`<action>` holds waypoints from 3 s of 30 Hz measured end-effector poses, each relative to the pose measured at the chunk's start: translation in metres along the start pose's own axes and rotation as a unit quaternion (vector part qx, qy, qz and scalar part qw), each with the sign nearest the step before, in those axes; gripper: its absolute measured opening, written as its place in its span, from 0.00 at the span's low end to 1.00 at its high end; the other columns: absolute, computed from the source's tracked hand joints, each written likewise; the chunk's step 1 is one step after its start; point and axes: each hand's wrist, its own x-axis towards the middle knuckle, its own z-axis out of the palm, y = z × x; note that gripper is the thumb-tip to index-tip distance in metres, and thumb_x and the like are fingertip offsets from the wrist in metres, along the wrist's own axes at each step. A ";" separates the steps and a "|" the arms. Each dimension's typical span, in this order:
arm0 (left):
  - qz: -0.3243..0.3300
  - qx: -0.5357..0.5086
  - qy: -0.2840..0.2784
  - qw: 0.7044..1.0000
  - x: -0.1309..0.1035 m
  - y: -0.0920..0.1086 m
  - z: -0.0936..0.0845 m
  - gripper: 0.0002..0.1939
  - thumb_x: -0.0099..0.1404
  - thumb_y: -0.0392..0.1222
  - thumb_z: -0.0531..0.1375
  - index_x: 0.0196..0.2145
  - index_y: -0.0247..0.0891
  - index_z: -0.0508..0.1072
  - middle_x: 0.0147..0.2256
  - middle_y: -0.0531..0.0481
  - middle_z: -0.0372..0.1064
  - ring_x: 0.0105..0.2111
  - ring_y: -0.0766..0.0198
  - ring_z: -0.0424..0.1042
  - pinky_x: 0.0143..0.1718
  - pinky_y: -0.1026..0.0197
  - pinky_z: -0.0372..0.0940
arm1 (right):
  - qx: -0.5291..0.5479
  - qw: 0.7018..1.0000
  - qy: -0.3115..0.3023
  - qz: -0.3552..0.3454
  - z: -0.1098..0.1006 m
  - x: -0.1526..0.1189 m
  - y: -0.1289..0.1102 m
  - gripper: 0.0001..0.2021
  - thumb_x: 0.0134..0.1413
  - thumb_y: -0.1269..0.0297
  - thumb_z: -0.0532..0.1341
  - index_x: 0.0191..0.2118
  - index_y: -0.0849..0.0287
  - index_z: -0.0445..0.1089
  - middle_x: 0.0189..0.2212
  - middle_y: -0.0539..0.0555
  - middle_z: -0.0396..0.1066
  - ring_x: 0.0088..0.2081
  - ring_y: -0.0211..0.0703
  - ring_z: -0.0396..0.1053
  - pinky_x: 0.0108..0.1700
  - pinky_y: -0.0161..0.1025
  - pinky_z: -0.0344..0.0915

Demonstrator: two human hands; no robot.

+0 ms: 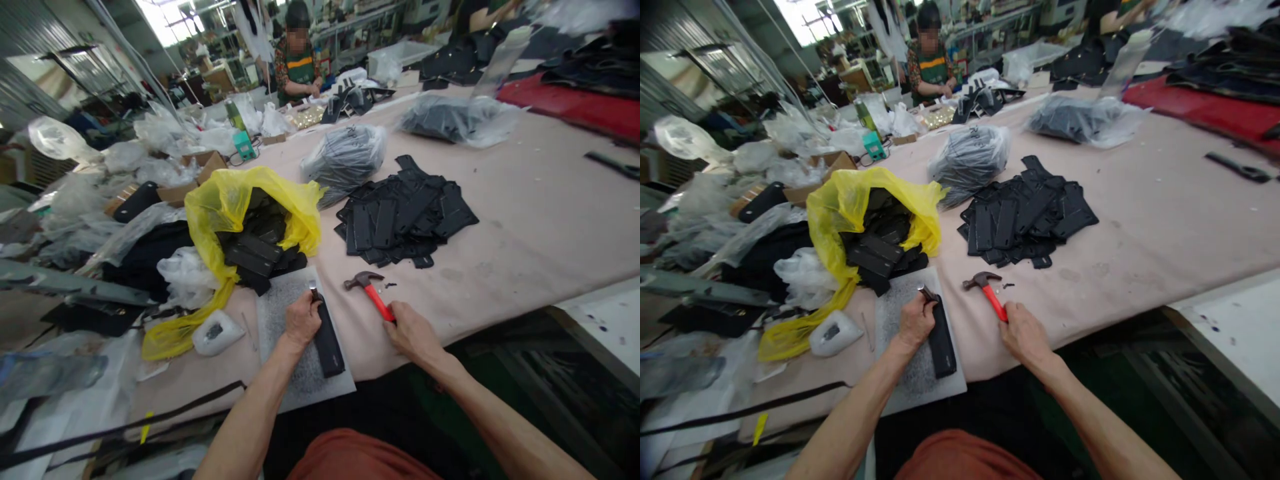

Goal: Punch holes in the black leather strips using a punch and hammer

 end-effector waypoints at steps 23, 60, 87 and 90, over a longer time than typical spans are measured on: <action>0.019 -0.021 0.021 0.999 -0.002 -0.002 -0.001 0.05 0.64 0.35 0.56 0.36 0.39 0.71 0.31 0.47 0.75 0.32 0.56 0.75 0.32 0.59 0.66 | -0.011 0.944 0.123 -0.307 -0.138 -0.032 -0.111 0.14 0.63 0.56 0.50 0.27 0.56 0.57 0.16 0.46 0.54 0.16 0.33 0.46 0.22 0.37 0.38; 0.007 -0.054 -0.011 0.998 0.001 -0.002 -0.011 0.06 0.65 0.39 0.55 0.39 0.39 0.71 0.32 0.47 0.75 0.33 0.58 0.75 0.36 0.59 0.67 | -0.033 0.982 0.071 -0.174 -0.003 0.005 -0.061 0.25 0.57 0.61 0.58 0.59 0.62 0.59 0.56 0.65 0.61 0.54 0.56 0.60 0.54 0.50 0.57; -0.120 -0.256 0.056 0.958 -0.031 -0.002 -0.013 0.10 0.64 0.38 0.56 0.38 0.37 0.77 0.38 0.46 0.77 0.40 0.58 0.76 0.44 0.58 0.69 | 0.032 0.953 -0.022 -0.302 0.042 -0.034 -0.079 0.41 0.47 0.48 0.65 0.65 0.57 0.53 0.66 0.61 0.49 0.65 0.60 0.44 0.63 0.60 0.42; -0.138 -0.256 0.072 0.954 -0.030 -0.004 -0.013 0.10 0.63 0.39 0.56 0.38 0.37 0.77 0.36 0.46 0.77 0.38 0.58 0.76 0.42 0.57 0.69 | 0.013 0.942 -0.051 -0.332 0.048 -0.047 -0.067 0.44 0.49 0.45 0.63 0.67 0.57 0.47 0.68 0.61 0.43 0.68 0.60 0.37 0.64 0.62 0.40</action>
